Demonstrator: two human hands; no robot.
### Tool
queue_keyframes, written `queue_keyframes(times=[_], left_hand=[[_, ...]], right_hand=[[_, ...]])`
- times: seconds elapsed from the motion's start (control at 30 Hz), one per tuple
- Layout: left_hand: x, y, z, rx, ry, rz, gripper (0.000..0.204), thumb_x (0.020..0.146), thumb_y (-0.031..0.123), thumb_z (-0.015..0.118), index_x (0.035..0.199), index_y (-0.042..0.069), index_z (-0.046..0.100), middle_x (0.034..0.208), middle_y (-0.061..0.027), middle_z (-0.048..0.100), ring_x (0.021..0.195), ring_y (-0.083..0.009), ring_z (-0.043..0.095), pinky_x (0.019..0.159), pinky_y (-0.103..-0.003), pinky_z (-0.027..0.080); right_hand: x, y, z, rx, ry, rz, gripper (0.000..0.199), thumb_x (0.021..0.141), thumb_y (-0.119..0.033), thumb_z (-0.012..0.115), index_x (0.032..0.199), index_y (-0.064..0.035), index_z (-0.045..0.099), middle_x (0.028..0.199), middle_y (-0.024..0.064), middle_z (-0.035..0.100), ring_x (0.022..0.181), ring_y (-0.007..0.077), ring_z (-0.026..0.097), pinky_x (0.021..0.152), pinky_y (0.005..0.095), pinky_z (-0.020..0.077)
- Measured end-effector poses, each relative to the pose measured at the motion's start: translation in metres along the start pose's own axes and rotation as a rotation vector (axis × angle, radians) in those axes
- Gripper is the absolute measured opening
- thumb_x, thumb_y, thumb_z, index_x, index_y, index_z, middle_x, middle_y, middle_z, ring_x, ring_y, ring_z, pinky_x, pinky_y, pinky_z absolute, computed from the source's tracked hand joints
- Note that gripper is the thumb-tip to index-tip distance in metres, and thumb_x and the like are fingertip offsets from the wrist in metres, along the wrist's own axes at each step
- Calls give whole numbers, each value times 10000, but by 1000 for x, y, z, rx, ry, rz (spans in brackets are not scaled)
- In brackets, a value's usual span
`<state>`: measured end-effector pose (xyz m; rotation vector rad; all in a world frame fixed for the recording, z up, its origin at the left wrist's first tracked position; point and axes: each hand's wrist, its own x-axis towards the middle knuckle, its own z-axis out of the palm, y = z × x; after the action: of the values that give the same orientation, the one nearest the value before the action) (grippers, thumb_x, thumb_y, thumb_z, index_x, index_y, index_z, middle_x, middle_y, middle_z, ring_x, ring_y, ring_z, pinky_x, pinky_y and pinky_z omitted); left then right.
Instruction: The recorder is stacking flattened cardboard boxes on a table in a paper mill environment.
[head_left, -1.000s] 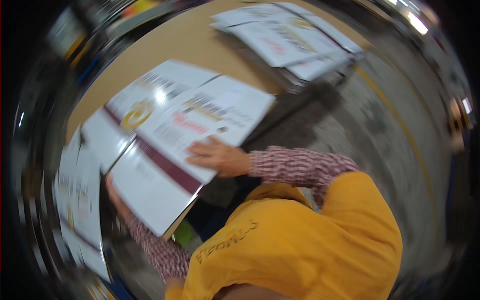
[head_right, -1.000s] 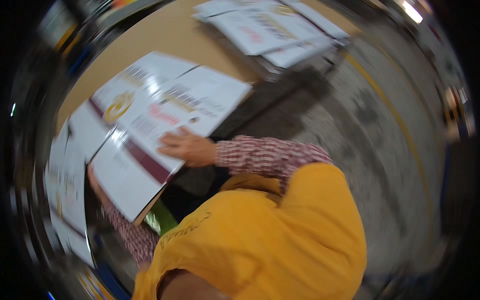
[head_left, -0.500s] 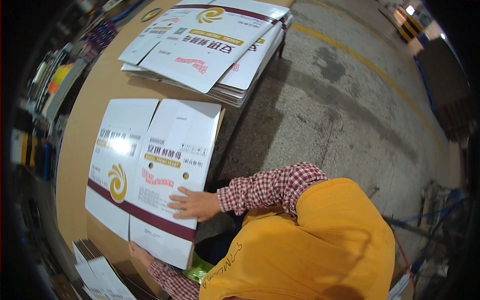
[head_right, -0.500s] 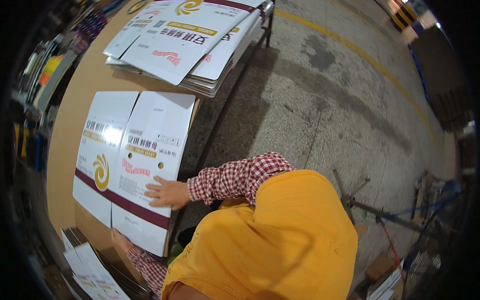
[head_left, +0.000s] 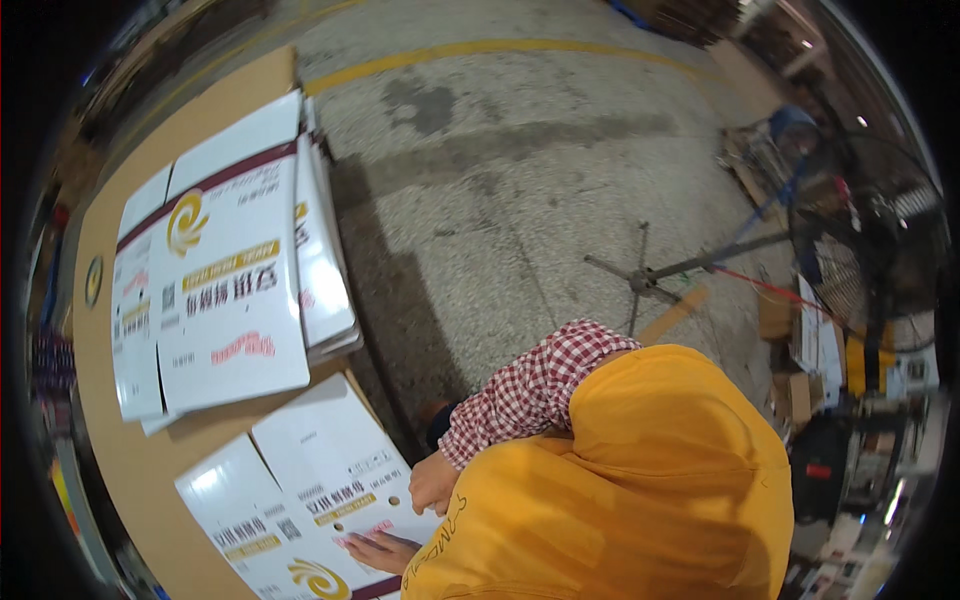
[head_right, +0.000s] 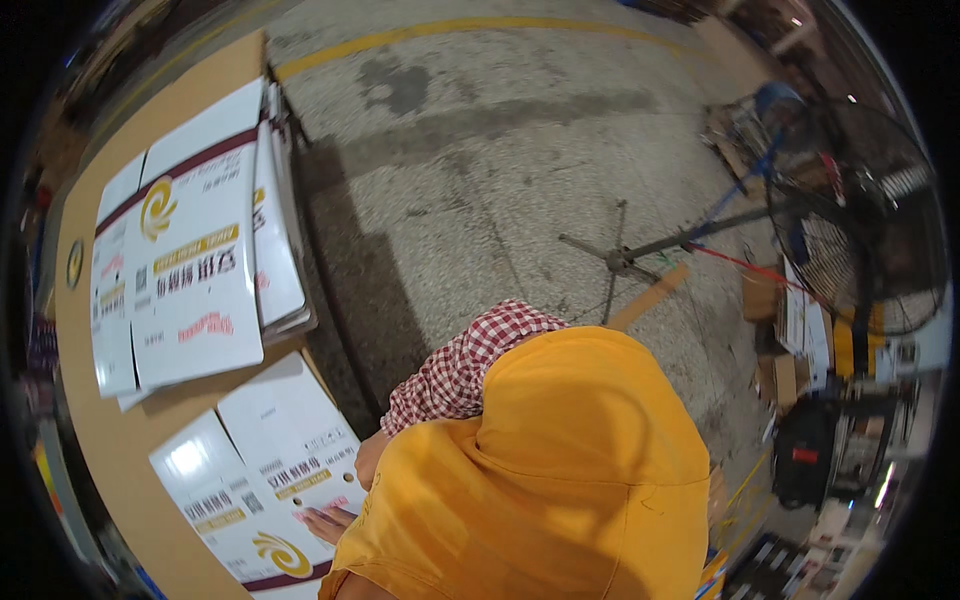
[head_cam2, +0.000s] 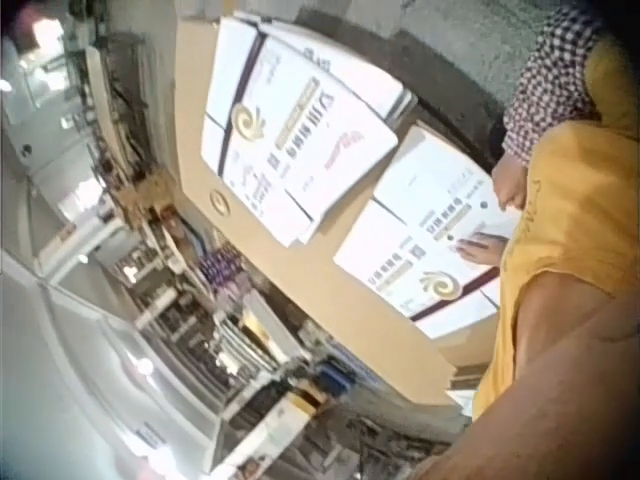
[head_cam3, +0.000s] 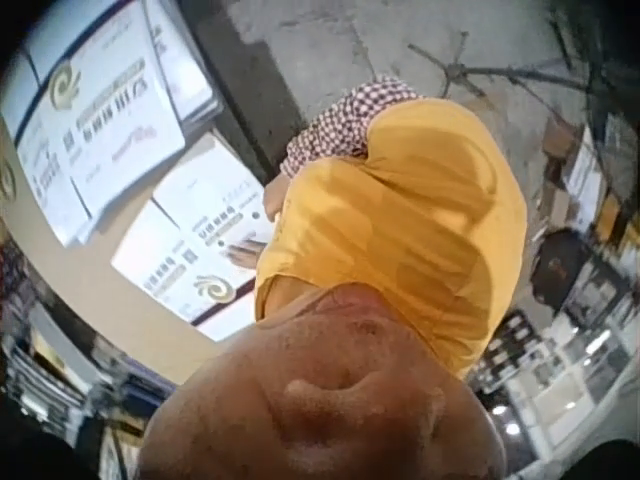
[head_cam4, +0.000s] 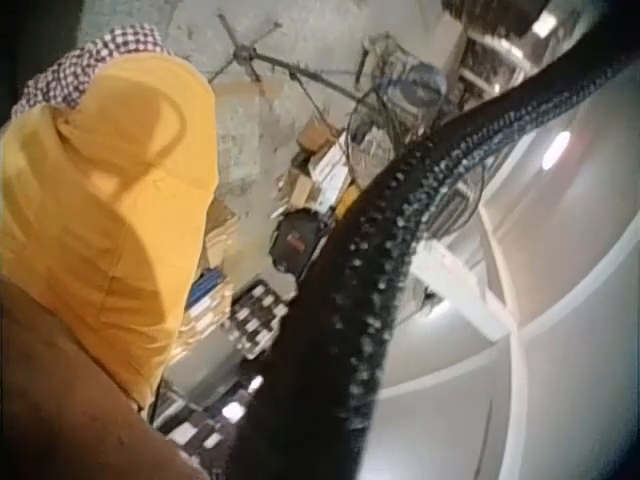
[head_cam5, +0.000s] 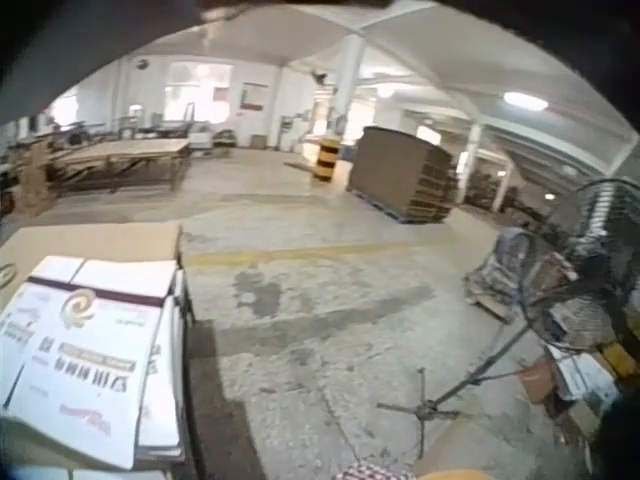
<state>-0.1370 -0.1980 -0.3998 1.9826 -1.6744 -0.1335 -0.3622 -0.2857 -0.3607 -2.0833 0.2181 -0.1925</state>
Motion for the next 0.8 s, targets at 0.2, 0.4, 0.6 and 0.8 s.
queue_keyframes(times=[0.2,0.4,0.6,0.8], left_hand=[[-1,-82,44,303,47,379,414,876,252,356,1210,6,364,1269,-254,312,1134,-411,349,951,-475,271],[-9,-82,53,533,-213,554,407,880,251,343,1199,-1,345,1252,-267,325,1117,-438,354,946,-476,281],[-27,-137,35,985,-558,610,400,883,249,330,1189,-8,326,1235,-280,339,1101,-465,358,942,-478,291],[-8,-57,26,432,-101,175,424,877,288,315,1205,24,370,1265,-237,323,1130,-431,328,939,-480,282]], right_hand=[[-66,-18,-42,-13,368,502,321,725,-233,556,953,-8,545,782,196,581,751,350,554,628,431,432],[-142,-19,-13,59,516,824,276,707,-198,534,897,-3,577,812,197,581,755,340,556,647,404,429],[-233,41,58,77,770,1251,286,685,-212,547,881,-10,597,766,205,585,697,293,592,634,396,453],[-304,42,96,351,384,1686,244,753,-173,527,915,-8,605,860,172,599,763,287,571,691,404,449]])
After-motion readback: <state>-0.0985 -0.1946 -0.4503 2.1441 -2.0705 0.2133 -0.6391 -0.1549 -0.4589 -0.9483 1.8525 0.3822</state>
